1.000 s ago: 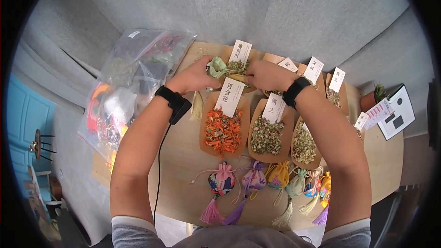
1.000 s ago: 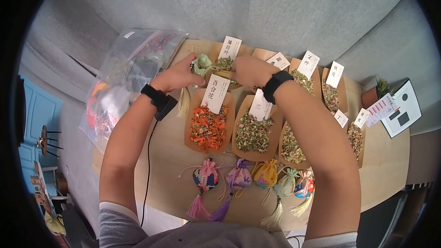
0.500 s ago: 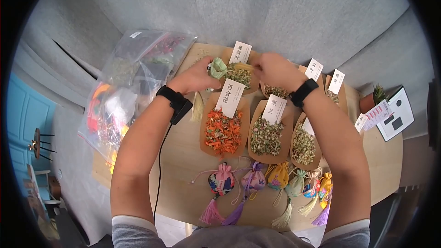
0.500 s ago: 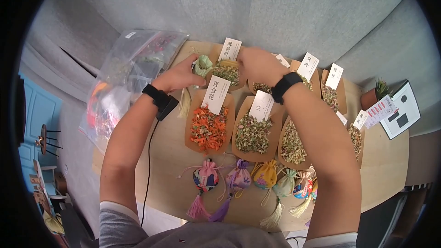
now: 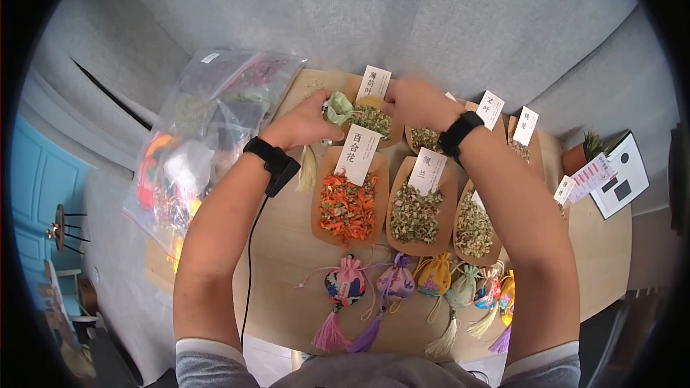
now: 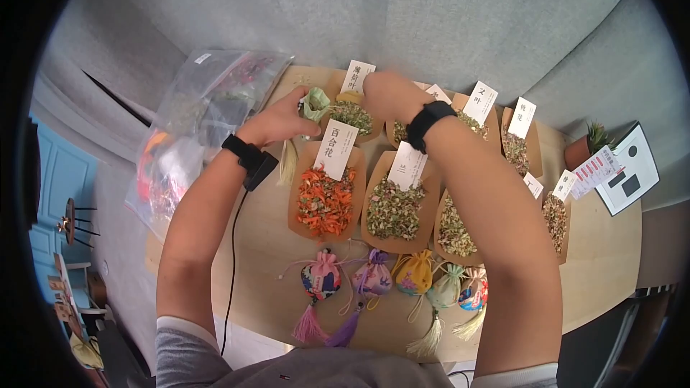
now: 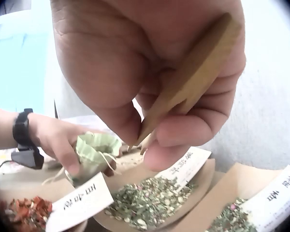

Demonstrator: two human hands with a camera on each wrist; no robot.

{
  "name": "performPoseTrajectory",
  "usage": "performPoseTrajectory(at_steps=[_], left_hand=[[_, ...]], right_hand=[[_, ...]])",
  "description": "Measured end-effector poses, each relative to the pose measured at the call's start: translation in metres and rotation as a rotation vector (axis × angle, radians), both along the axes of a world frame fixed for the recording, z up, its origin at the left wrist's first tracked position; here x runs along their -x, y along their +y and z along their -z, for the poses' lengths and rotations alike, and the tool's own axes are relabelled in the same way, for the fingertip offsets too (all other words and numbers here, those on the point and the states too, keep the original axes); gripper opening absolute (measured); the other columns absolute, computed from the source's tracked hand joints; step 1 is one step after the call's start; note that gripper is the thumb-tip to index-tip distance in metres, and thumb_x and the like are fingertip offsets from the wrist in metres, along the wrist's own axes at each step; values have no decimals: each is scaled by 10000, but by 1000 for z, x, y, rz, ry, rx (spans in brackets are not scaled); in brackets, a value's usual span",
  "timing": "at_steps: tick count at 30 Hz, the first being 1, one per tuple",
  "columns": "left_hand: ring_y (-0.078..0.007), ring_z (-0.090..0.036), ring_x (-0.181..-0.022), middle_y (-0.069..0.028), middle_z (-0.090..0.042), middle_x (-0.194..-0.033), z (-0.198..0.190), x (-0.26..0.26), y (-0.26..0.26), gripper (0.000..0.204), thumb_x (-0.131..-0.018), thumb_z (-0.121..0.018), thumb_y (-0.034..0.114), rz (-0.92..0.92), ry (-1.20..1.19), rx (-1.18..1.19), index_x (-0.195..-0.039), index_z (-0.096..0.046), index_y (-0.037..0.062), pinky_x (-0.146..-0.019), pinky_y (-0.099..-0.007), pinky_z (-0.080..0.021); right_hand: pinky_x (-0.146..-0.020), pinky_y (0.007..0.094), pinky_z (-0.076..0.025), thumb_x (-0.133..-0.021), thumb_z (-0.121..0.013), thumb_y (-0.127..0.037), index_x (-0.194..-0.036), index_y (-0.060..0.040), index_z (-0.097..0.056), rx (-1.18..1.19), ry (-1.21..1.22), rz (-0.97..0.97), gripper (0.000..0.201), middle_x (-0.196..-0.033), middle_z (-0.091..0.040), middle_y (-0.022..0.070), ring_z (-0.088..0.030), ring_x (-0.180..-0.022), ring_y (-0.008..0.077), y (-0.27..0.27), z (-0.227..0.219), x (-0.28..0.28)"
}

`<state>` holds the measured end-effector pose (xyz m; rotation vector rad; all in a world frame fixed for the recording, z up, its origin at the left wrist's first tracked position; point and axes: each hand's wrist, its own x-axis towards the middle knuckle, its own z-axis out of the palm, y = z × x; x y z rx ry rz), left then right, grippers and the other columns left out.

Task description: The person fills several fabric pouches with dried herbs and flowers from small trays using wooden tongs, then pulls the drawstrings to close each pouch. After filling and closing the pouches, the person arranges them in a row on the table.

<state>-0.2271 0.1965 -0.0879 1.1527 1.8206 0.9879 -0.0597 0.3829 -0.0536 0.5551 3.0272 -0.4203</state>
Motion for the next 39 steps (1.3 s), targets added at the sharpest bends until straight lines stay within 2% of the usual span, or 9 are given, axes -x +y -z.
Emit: performPoseTrajectory(at_steps=[4,10,15,18,22,24,30,33,39], left_hand=[[-259,-621,-1130,-182,-643,-1236,1,1,-1,834,-707,-799,131,2,39,-5,-1431,-435,-70,-962,-335,-498],[-260,-620,-1126,-180,-642,-1232,-3,0,-2,839,-709,-800,135,6,34,16,-1434,-430,-69,-958,-334,-498],[-259,-615,-1139,-182,-640,-1239,-9,-3,-3,848,-708,-804,135,2,31,42,-1437,-424,-71,-972,-335,-492],[-213,-612,-1071,-128,-645,-1199,-2,1,-2,855,-735,-805,162,21,55,22,-1469,-406,-20,-911,-312,-491],[-242,-612,-1133,-160,-640,-1242,-2,-1,-1,855,-721,-808,140,12,54,-5,-1456,-415,-52,-977,-325,-483],[-263,-617,-1159,-185,-639,-1262,-5,-2,-1,853,-704,-812,123,6,43,-12,-1438,-427,-79,-997,-335,-488],[-255,-633,-1132,-182,-653,-1243,-8,-6,0,841,-704,-822,129,5,22,-18,-1423,-443,-84,-983,-330,-496],[-221,-603,-1134,-145,-638,-1243,-10,-6,-2,849,-742,-794,143,28,37,26,-1472,-402,-42,-988,-319,-468],[-222,-607,-1106,-142,-641,-1226,-3,-3,1,857,-735,-793,152,29,70,1,-1477,-405,-30,-966,-320,-476]], right_hand=[[-771,485,-557,-874,-619,-178,-884,87,-715,3,56,-66,282,-843,-703,277,-702,-803,410,3,25,3],[-767,476,-565,-865,-598,-123,-875,70,-716,33,-199,-120,227,-903,-721,259,-703,-836,414,-15,5,-3],[-765,473,-568,-832,-606,-64,-943,58,-698,-157,-99,-148,189,-870,-718,236,-702,-873,409,-22,16,-11],[-757,485,-559,-829,-619,-72,-910,54,-704,-148,-17,-134,172,-852,-706,237,-699,-867,397,-17,14,-15],[-707,464,-527,-878,-638,-154,-922,17,-729,-82,53,-127,198,-810,-699,214,-673,-768,382,-9,-17,-22],[-685,442,-515,-895,-646,-171,-952,13,-736,48,53,-19,212,-800,-694,206,-664,-724,354,-12,-36,-23],[-665,431,-508,-893,-670,-192,-993,17,-738,14,53,-101,242,-811,-703,202,-651,-678,328,-32,-56,-10],[-679,440,-520,-895,-660,-201,-951,28,-732,39,-30,9,246,-819,-706,210,-668,-720,346,-18,-47,-9],[-731,480,-536,-907,-618,-201,-877,59,-713,-122,-80,-23,278,-830,-695,250,-682,-781,410,-3,-4,-28]])
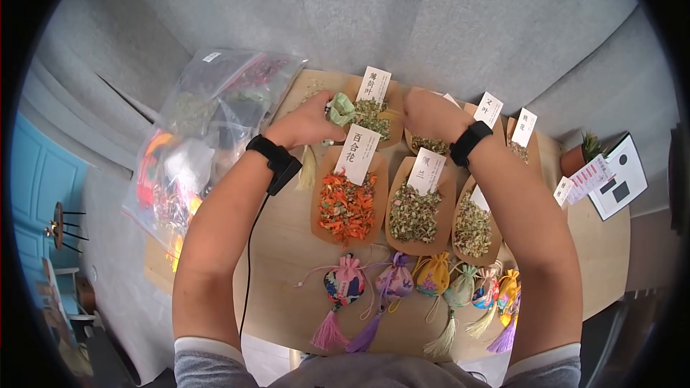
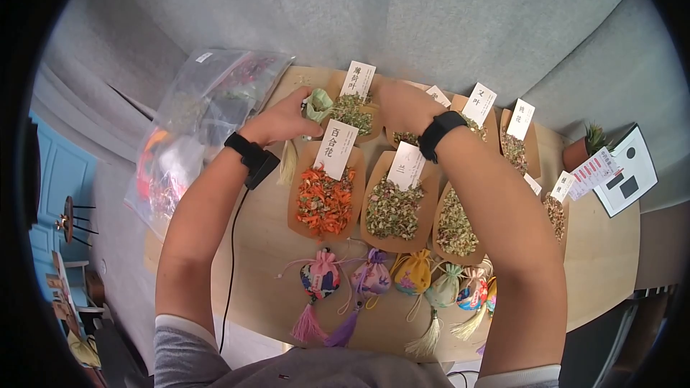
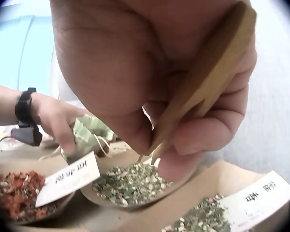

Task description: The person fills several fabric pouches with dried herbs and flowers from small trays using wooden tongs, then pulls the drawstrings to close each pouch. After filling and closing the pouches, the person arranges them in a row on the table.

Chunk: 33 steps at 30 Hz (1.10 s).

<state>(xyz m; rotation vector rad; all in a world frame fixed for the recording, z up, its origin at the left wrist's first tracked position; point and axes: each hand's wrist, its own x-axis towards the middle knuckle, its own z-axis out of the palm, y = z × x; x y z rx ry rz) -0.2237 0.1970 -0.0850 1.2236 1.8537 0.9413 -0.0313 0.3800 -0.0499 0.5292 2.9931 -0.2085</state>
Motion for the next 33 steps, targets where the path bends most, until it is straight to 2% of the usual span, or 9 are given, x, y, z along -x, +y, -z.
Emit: performPoseTrajectory(at_steps=[7,9,15,18,21,24,27,31,33], left_hand=[[-228,-615,-1099,-150,-646,-1213,-5,-2,-1,835,-718,-814,150,-11,-15,24,-1438,-439,-46,-943,-324,-491],[-255,-624,-1142,-180,-647,-1240,-5,-2,-1,828,-703,-834,144,-24,-27,24,-1408,-460,-74,-978,-337,-493],[-208,-603,-1075,-124,-643,-1196,-2,-1,0,822,-738,-794,153,2,-5,5,-1455,-431,-19,-938,-313,-477],[-220,-600,-1108,-134,-641,-1215,-3,-2,-2,823,-738,-796,149,5,8,22,-1455,-431,-23,-972,-316,-468],[-227,-597,-1138,-144,-638,-1236,-2,-1,-2,820,-739,-798,144,-1,37,25,-1453,-433,-27,-992,-319,-464],[-230,-598,-1153,-149,-637,-1252,-1,-2,-2,827,-740,-800,142,-9,-10,8,-1458,-427,-28,-1005,-323,-463],[-229,-599,-1161,-154,-635,-1262,-3,-3,-1,833,-740,-803,143,2,-39,-5,-1460,-421,-31,-1011,-325,-463],[-226,-602,-1129,-144,-638,-1234,-1,-1,-3,825,-740,-799,141,-5,-26,15,-1454,-424,-32,-987,-322,-468],[-225,-601,-1119,-140,-639,-1224,1,0,-1,821,-739,-798,141,-4,1,26,-1451,-428,-30,-977,-320,-469]], right_hand=[[-750,474,-557,-845,-609,-82,-871,87,-696,168,-107,-4,192,-890,-707,272,-700,-850,424,-22,1,4],[-757,472,-558,-830,-607,-60,-845,75,-695,94,-85,-72,161,-884,-709,266,-701,-847,418,-22,10,4],[-762,483,-552,-810,-610,-28,-800,55,-688,-46,60,-125,114,-842,-699,263,-697,-836,415,-19,17,-3],[-726,491,-530,-888,-639,-166,-883,18,-709,-15,68,-135,197,-788,-674,238,-674,-791,401,-5,1,-4],[-695,473,-518,-889,-643,-170,-921,18,-721,75,99,-17,206,-786,-677,225,-664,-753,389,-7,-26,-4],[-697,489,-521,-860,-632,-138,-868,33,-724,143,213,-81,194,-783,-674,248,-656,-725,409,-14,-41,4],[-673,463,-507,-907,-642,-197,-932,23,-728,142,126,-21,237,-789,-692,207,-650,-699,368,-33,-56,11],[-682,455,-517,-905,-639,-193,-939,22,-730,210,140,22,237,-810,-703,210,-664,-716,369,-15,-44,11],[-711,471,-527,-900,-632,-192,-920,31,-730,28,39,50,245,-830,-707,225,-680,-759,394,-7,-34,5]])
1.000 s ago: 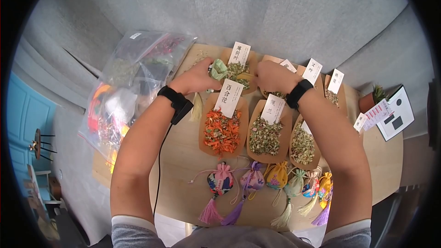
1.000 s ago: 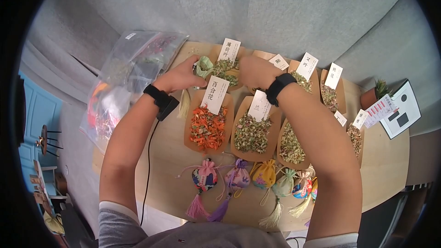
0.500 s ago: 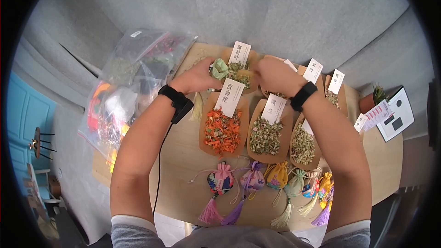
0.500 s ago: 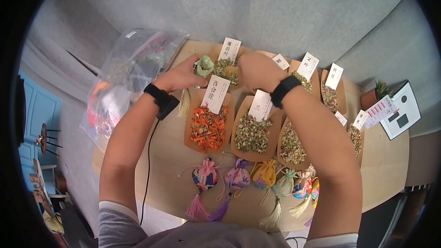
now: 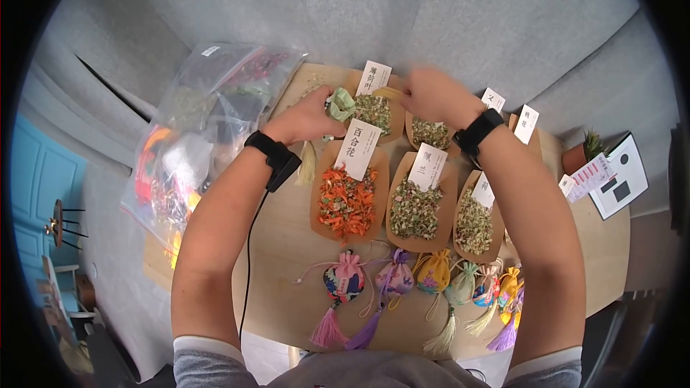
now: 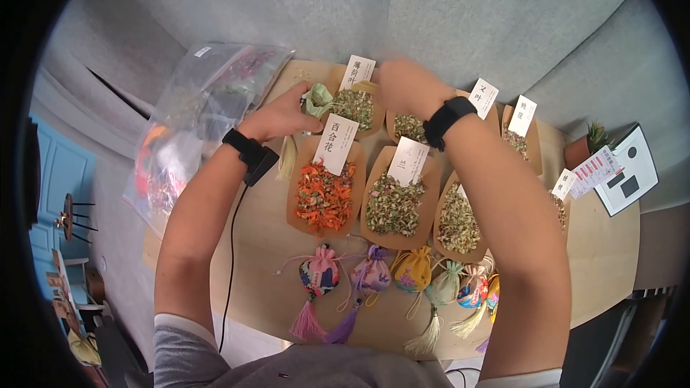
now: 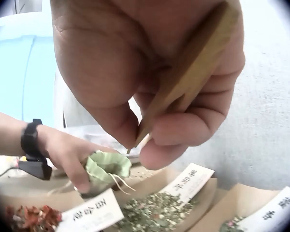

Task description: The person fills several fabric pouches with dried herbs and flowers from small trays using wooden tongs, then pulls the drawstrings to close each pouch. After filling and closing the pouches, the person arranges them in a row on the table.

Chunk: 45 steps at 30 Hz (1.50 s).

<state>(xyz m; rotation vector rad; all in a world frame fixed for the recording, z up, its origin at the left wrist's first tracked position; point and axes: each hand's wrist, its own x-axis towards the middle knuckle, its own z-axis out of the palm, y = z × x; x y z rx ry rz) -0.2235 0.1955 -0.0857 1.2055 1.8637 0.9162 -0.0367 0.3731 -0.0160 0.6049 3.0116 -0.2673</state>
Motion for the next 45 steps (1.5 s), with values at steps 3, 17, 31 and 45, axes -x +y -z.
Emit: performPoseTrajectory(at_steps=[3,17,31,45], left_hand=[[-224,-599,-1104,-134,-638,-1209,2,2,0,817,-736,-796,143,2,-2,-4,-1448,-433,-24,-963,-317,-469],[-205,-596,-1023,-121,-637,-1161,3,2,0,825,-733,-797,154,6,-12,-21,-1454,-433,-10,-852,-314,-489],[-226,-600,-1125,-140,-640,-1223,0,0,2,824,-731,-800,120,4,-24,-18,-1452,-433,-33,-976,-319,-469],[-200,-603,-1022,-109,-644,-1138,0,2,0,810,-732,-800,132,1,-14,-7,-1443,-440,-7,-879,-307,-490]], right_hand=[[-740,498,-529,-894,-618,-192,-894,38,-725,-97,-61,18,254,-837,-704,243,-686,-801,418,17,36,-2],[-736,495,-534,-874,-611,-158,-820,46,-697,19,-104,-111,228,-789,-678,250,-688,-809,394,-14,47,-14],[-695,447,-522,-880,-644,-161,-927,20,-735,107,123,-77,207,-800,-692,221,-666,-731,375,-14,-15,-1],[-766,468,-568,-813,-661,-81,-911,92,-695,1,59,-31,203,-897,-710,278,-707,-853,415,7,53,21]])
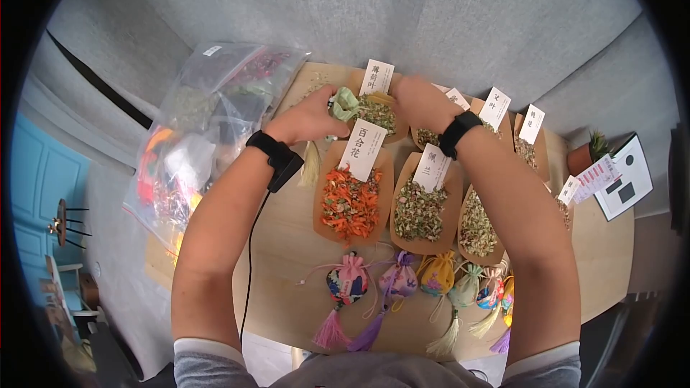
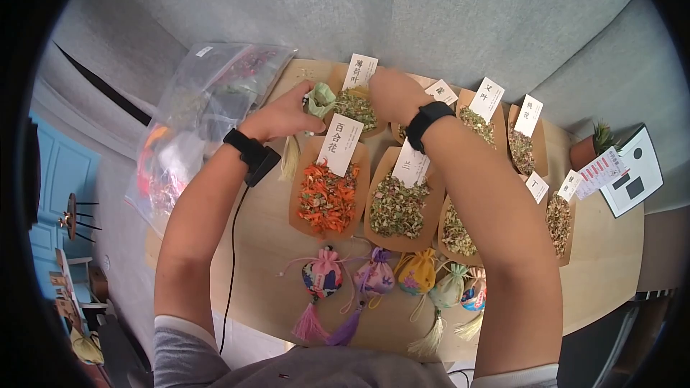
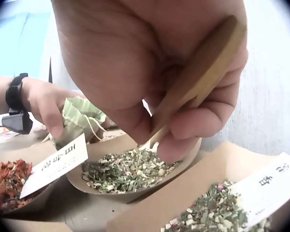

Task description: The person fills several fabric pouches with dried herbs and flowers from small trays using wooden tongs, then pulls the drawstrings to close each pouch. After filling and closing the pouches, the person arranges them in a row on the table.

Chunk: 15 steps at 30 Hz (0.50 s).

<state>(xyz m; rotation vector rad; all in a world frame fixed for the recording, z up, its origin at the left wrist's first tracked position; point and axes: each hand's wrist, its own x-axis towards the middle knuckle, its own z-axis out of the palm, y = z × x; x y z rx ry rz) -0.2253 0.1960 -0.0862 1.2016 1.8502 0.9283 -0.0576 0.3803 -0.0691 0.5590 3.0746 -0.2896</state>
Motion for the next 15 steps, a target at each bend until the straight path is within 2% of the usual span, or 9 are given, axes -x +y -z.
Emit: performPoseTrajectory(at_steps=[4,6,9,13,15], left_hand=[[-198,-603,-1019,-109,-644,-1141,4,3,-1,817,-733,-805,138,-6,5,0,-1447,-437,-7,-867,-308,-491],[-198,-603,-1019,-110,-644,-1142,7,4,0,819,-733,-807,139,-6,9,-19,-1447,-436,-10,-866,-309,-491],[-200,-604,-1019,-112,-644,-1148,6,4,-1,822,-733,-808,136,0,32,-25,-1449,-435,-18,-862,-310,-493],[-204,-603,-1028,-116,-644,-1155,5,3,-1,825,-732,-805,132,4,37,-14,-1453,-432,-21,-882,-309,-488],[-205,-603,-1031,-116,-644,-1156,3,1,-1,828,-731,-804,130,0,49,-18,-1455,-431,-20,-891,-310,-485]], right_hand=[[-758,461,-568,-787,-661,-55,-920,93,-688,58,-116,-39,200,-891,-708,281,-704,-848,422,-4,1,-4],[-749,475,-545,-847,-613,-109,-901,34,-730,80,-204,-54,192,-862,-704,257,-689,-798,408,-9,-16,-11],[-741,472,-540,-847,-587,-96,-903,41,-718,47,-84,1,198,-871,-705,256,-690,-810,413,-6,-26,-21],[-742,468,-535,-859,-579,-103,-906,43,-713,25,-184,44,204,-872,-706,251,-693,-829,414,1,-16,-23],[-743,473,-528,-876,-591,-125,-923,42,-711,68,-218,-31,211,-857,-705,247,-691,-819,409,-1,-8,-23]])
